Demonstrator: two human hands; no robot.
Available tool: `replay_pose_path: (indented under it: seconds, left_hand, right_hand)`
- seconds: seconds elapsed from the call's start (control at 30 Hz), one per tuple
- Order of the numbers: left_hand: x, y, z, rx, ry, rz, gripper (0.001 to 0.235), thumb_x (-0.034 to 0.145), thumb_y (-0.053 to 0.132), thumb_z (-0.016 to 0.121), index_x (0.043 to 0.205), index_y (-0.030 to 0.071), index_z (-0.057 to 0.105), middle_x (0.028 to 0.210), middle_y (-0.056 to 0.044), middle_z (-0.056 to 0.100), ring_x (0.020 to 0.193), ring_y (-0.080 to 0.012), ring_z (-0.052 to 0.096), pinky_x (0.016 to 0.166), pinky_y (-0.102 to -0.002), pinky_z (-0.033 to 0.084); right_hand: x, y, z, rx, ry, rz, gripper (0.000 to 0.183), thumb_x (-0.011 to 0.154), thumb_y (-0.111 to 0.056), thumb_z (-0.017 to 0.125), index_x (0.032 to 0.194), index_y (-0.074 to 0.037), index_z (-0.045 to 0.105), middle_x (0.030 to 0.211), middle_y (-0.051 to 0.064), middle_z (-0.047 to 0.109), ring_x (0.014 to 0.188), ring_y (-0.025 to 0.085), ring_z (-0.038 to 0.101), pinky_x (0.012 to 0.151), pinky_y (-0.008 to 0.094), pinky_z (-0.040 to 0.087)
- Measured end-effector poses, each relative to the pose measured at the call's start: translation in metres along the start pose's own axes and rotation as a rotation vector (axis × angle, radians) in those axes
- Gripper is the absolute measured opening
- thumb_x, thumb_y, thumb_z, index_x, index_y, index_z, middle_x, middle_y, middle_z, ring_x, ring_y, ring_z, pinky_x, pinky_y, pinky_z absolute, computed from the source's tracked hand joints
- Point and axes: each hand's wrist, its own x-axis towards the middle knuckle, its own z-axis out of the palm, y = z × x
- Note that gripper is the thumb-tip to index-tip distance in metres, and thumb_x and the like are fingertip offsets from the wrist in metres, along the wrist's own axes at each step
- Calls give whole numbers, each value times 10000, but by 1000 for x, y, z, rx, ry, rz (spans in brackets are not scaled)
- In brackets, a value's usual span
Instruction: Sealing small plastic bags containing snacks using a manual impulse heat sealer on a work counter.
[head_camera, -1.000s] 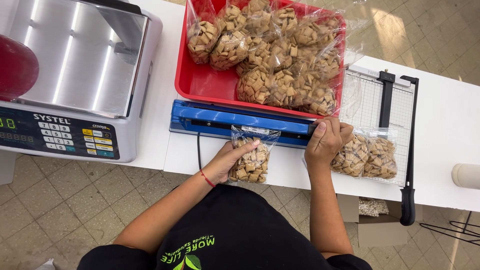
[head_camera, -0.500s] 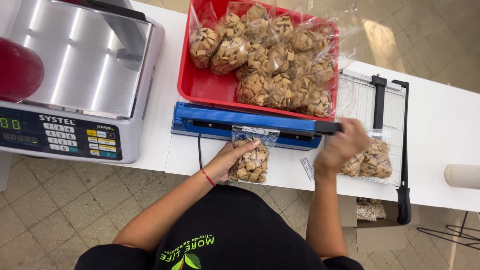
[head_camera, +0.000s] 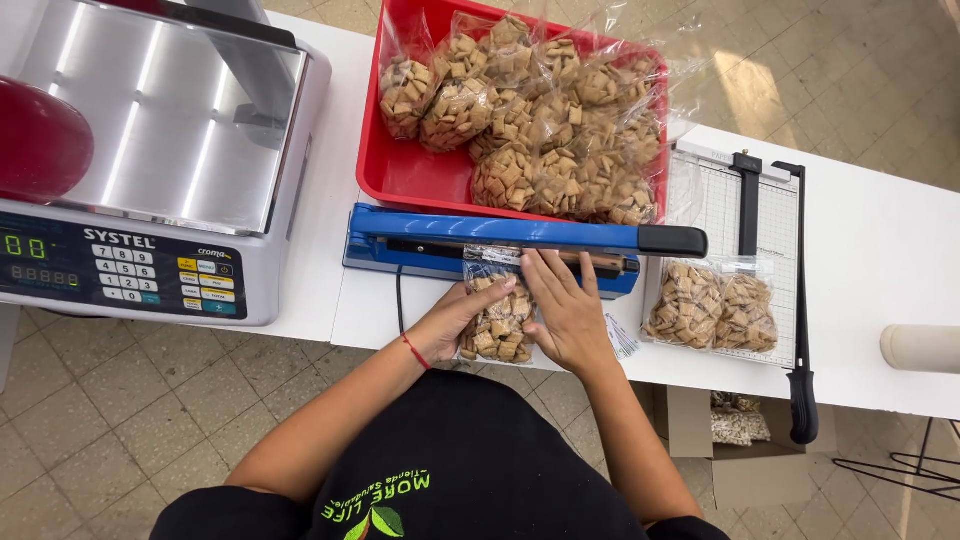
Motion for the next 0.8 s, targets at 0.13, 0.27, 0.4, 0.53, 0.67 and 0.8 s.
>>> replay_pose_path:
  seconds: [0.13,0.27,0.4,0.53,0.67,0.8]
  left_hand:
    - [-21,21,16,82,-1,1,968,699,474,831,1278,-200,447,1224,-381,508,1192,-401,530,845,-541,512]
    - [-7,3,2,22,-28,10,884,709,410,855,1244,-193,491,1121,-339,576,1048,-377,619,732,-481,562]
    - [-5,-1,-1,-10,-61,27,796,737,368,852,1208,-187,531,1073,-316,615,984,-361,654,650,-445,585]
    - [6,-7,-8,-29,-61,45,768,734,377,860,1167,-183,561,992,-282,647,884,-334,704,614,-420,599]
    - [10,-14,-14,-31,-90,42,717,770,377,834,1149,-175,576,975,-269,633,910,-331,675,622,-427,591]
    - [18,-23,-22,-108,-106,15,557,797,332,829,1069,-113,634,825,-173,660,751,-271,714,567,-384,606]
  right_hand:
    - [2,1,-5,16,14,-38,920,914,-710,30,1523,-60,261,1565,96,327,1445,231,276,1208,506,-18]
    - [4,8,-7,85,-101,-94,968,887,-746,17,1523,-57,260,1575,85,312,1461,212,253,1206,479,-27]
    - [17,13,-8,168,-214,-162,975,874,-758,12,1521,-80,280,1554,70,346,1443,221,297,1198,460,80]
    - [30,22,-6,209,-232,-215,972,873,-756,50,1519,-73,294,1523,86,386,1420,243,337,1173,438,170]
    - [46,24,-7,285,-339,-247,914,903,-725,98,1522,-87,310,1508,101,410,1384,284,382,1129,432,255]
    - [56,25,-5,245,-457,-234,863,928,-692,130,1511,-89,332,1453,141,461,1333,316,441,1079,420,343]
